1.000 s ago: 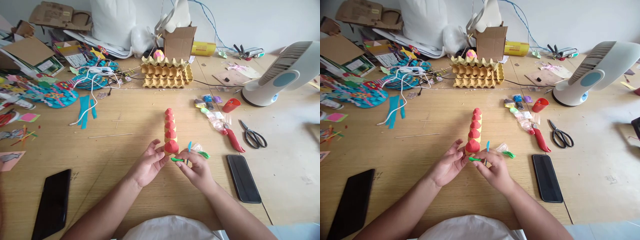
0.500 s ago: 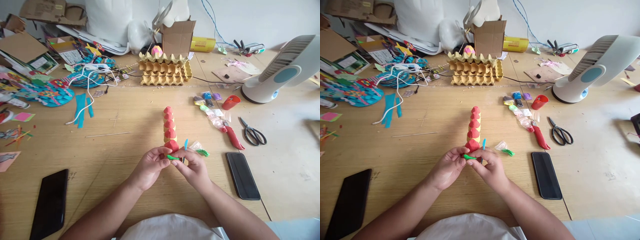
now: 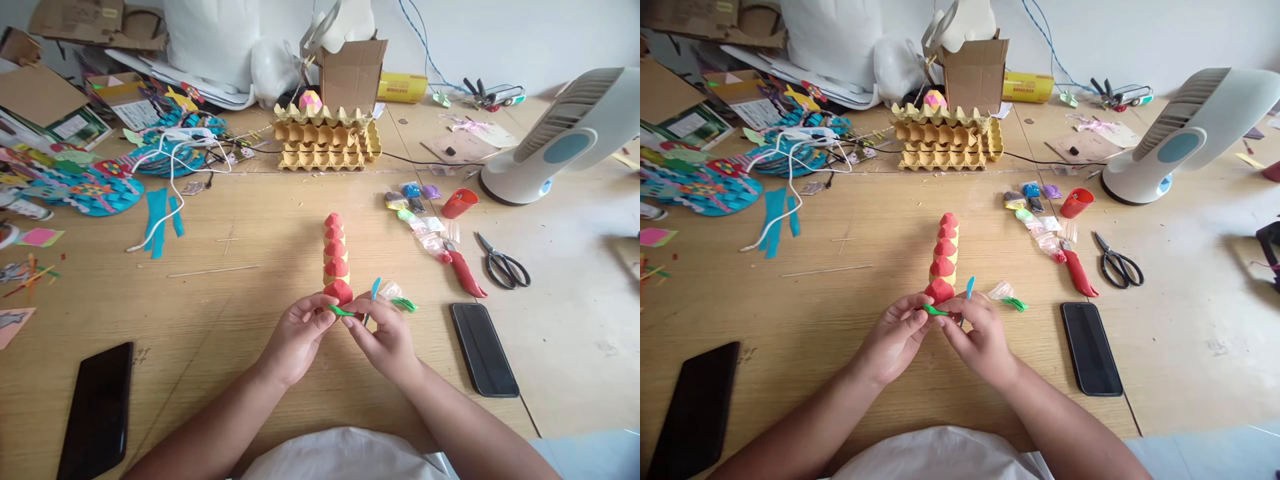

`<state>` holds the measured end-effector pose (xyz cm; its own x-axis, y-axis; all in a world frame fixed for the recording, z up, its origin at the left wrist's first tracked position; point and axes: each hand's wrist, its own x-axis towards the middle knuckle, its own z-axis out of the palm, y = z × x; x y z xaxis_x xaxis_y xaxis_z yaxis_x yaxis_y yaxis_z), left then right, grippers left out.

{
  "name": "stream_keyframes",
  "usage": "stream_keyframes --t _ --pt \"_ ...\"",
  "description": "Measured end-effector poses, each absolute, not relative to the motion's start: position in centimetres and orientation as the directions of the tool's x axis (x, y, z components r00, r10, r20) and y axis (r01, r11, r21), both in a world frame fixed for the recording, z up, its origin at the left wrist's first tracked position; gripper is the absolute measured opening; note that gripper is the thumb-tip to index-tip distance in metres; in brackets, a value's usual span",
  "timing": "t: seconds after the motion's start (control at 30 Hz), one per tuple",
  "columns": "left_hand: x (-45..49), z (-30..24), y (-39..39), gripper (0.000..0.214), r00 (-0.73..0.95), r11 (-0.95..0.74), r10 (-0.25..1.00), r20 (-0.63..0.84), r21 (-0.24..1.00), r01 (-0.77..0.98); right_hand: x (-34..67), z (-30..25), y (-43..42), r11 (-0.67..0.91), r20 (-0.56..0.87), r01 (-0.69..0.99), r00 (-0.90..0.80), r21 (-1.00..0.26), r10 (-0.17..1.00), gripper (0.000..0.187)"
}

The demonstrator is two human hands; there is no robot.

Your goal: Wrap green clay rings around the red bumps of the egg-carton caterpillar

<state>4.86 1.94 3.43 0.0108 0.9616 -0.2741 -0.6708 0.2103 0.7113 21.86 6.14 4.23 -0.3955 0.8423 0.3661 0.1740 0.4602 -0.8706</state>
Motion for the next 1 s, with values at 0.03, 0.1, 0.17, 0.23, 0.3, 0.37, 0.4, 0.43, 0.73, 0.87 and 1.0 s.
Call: stream_keyframes --t 0.03,0.1,0.17,0.23,0.3,0.37,0.4,0.43,0.73,0.87,1.0 --pt "4.9 3.5 1.9 0.024 0.012 0.210 0.962 -0.272 0.715 -0.667 21.9 4.2 6.2 0.455 0.365 0.164 -0.391 -0.875 0.845 0.006" --pt "5.0 3.5 1.9 0.028 0.011 0.206 0.964 -0.265 0.723 -0.659 21.9 4.2 6.2 0.434 0.356 0.136 -0.382 -0.891 0.852 0.005" --pt "4.9 3.6 1.9 0.027 0.025 0.204 0.968 -0.249 0.727 -0.656 21.9 4.0 6.3 0.391 0.326 0.101 -0.389 -0.915 0.862 0.005" --pt "4.9 3.7 2.0 0.027 0.056 0.214 0.970 -0.234 0.729 -0.650 21.9 3.9 6.4 0.311 0.265 0.052 -0.406 -0.949 0.875 0.007" --pt "4.7 3.7 2.1 0.026 0.077 0.226 0.970 -0.231 0.738 -0.636 21.9 3.7 6.5 0.201 0.186 -0.009 -0.417 -0.980 0.890 0.011" --pt "4.3 3.7 2.3 0.028 0.099 0.228 0.972 -0.213 0.753 -0.617 21.9 3.6 6.7 0.098 0.121 -0.079 -0.409 -0.992 0.904 0.015" --pt "4.1 3.6 2.3 0.029 0.117 0.229 0.973 -0.199 0.767 -0.600 21.9 3.6 6.8 0.061 0.103 -0.115 -0.402 -0.991 0.910 0.016" --pt "3.9 3.6 2.4 0.030 0.137 0.231 0.973 -0.186 0.789 -0.569 22.0 3.6 6.9 0.035 0.092 -0.150 -0.395 -0.988 0.914 0.017" --pt "2.6 2.0 2.8 0.055 -0.015 0.014 1.000 -0.010 0.949 0.315 21.9 1.7 7.7 -0.021 0.069 -0.188 -0.456 -0.982 0.887 0.018" --pt "2.6 1.6 3.2 0.043 -0.035 -0.026 0.998 0.050 0.861 0.509 21.8 1.0 8.0 -0.020 0.051 -0.136 -0.496 -0.991 0.867 0.020" --pt "2.4 1.1 3.5 0.045 -0.026 -0.093 0.985 0.170 0.656 0.749 22.1 1.3 8.0 0.055 0.054 -0.012 -0.496 -0.998 0.867 0.020"
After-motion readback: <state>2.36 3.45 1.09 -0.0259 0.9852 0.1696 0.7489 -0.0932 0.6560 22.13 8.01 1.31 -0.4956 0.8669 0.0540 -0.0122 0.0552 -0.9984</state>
